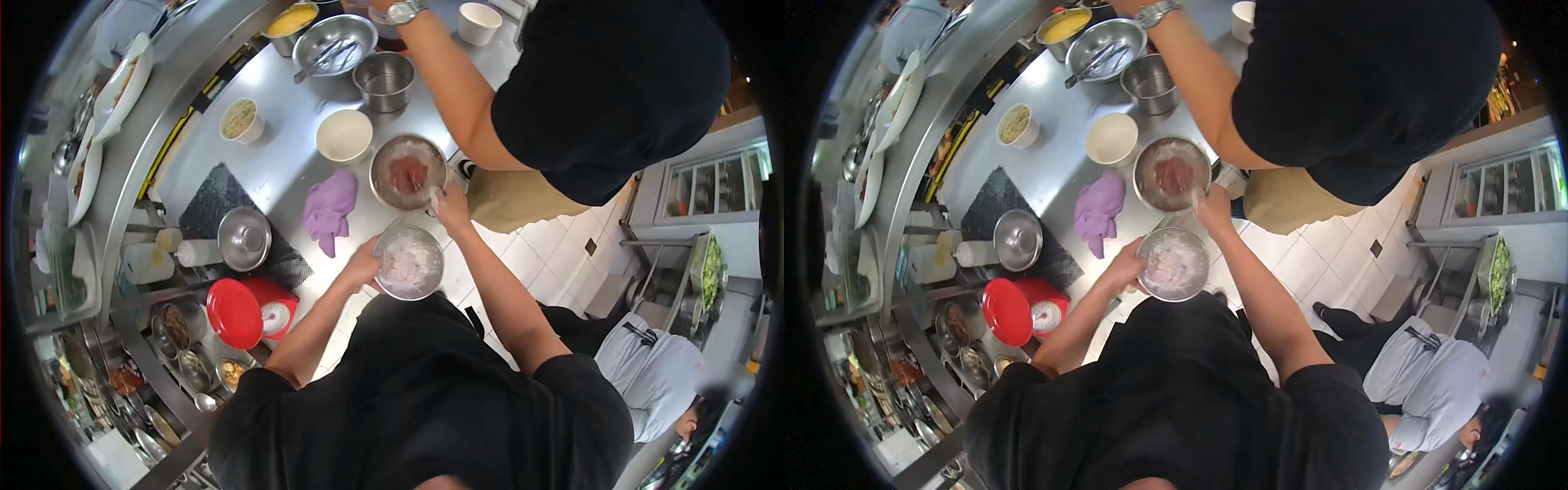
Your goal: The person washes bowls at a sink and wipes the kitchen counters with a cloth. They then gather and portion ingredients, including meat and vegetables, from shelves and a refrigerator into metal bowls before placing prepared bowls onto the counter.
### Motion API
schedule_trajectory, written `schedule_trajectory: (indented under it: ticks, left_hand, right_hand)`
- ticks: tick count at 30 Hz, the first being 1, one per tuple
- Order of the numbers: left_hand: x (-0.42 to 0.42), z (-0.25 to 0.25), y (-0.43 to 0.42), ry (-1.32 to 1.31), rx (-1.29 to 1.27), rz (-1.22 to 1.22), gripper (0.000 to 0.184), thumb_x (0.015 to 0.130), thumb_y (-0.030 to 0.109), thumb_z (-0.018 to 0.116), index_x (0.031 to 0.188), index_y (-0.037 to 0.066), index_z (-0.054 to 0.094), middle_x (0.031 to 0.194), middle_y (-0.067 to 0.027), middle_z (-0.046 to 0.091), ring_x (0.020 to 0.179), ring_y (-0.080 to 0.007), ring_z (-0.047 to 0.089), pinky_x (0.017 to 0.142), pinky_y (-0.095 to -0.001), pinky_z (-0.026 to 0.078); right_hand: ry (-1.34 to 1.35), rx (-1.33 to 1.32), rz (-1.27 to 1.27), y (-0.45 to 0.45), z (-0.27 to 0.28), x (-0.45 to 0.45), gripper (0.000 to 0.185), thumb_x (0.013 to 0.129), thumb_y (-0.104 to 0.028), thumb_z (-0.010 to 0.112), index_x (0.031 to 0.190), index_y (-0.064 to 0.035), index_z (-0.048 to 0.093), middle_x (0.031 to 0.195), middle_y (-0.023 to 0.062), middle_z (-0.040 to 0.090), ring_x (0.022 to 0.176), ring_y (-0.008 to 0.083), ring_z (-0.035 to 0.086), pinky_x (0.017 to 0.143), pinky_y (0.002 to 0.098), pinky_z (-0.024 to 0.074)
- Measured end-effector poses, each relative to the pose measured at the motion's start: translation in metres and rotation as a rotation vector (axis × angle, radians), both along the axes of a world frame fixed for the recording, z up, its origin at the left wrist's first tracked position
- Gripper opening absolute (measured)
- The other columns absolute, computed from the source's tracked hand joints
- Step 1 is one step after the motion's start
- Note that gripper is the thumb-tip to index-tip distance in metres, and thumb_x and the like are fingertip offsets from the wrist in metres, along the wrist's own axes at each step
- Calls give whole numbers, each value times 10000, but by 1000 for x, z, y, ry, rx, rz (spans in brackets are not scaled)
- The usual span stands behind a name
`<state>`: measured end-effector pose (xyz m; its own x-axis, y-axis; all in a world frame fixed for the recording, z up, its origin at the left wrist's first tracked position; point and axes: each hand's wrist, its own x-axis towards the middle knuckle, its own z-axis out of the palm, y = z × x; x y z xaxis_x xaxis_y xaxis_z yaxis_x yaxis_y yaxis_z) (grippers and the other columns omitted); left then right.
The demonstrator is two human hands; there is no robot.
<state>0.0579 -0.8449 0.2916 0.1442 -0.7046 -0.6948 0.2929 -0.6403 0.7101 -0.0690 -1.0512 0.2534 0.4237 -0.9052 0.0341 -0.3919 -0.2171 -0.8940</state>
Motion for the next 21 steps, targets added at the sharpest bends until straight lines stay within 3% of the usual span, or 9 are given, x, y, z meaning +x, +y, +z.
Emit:
schedule_trajectory:
  ticks: [2,4,7,12,15,16,18,19,21]
  left_hand:
    - [-23,-39,-13,66,25,65,596,872,70,547,1452,96,416,1225,-199,618,907,-367,713,551,-487,640]
    - [-47,-60,-34,182,21,169,565,914,43,508,1465,101,395,1262,-203,597,980,-401,692,594,-549,636]
    - [-69,-103,-61,378,68,195,488,993,81,485,1470,140,399,1281,-186,593,1019,-400,681,657,-610,622]
    - [-180,-153,-124,351,165,-177,480,999,62,456,1456,205,431,1306,-167,577,1041,-413,668,711,-640,606]
    - [-277,-160,-196,379,198,-278,433,997,143,511,1426,160,461,1315,-177,565,1031,-428,667,702,-659,597]
    - [-312,-166,-224,398,192,-322,424,996,159,521,1417,152,471,1303,-174,573,1023,-421,671,690,-654,599]
    - [-384,-164,-284,395,171,-389,418,992,177,538,1406,149,487,1278,-165,589,1009,-405,680,671,-639,605]
    - [-418,-149,-315,374,151,-414,419,989,180,545,1404,153,493,1265,-160,597,1004,-396,683,665,-629,608]
    - [-475,-125,-378,385,27,-430,419,970,156,557,1386,140,507,1243,-162,604,1004,-376,683,655,-588,623]
  right_hand:
    - [254,28,187,-5,20,-48,416,882,-343,599,861,68,656,817,310,629,785,493,599,704,508,469]
    - [375,217,367,-14,9,-108,468,871,-394,603,838,70,657,811,311,631,790,483,615,708,499,479]
    - [534,405,274,-14,30,-190,648,898,-558,626,764,74,658,787,324,638,814,489,637,742,505,506]
    - [626,332,-212,-23,-4,-357,525,899,-421,691,836,98,649,853,318,667,839,466,676,737,486,525]
    - [327,278,-321,-45,-114,-502,431,903,-316,711,887,106,621,835,260,688,750,401,690,701,463,536]
    - [312,250,-341,-67,-89,-515,431,903,-316,711,887,106,621,835,260,688,750,401,690,701,463,536]
    - [-116,513,-620,-103,-11,-528,331,882,-202,723,922,101,597,807,194,682,712,315,672,690,420,541]
    - [-92,443,-607,-125,-11,-551,309,857,-182,736,935,81,593,784,156,658,740,237,645,691,386,536]
    - [140,64,-512,-171,-22,-593,242,903,-197,725,941,21,628,787,110,683,685,239,656,647,356,529]
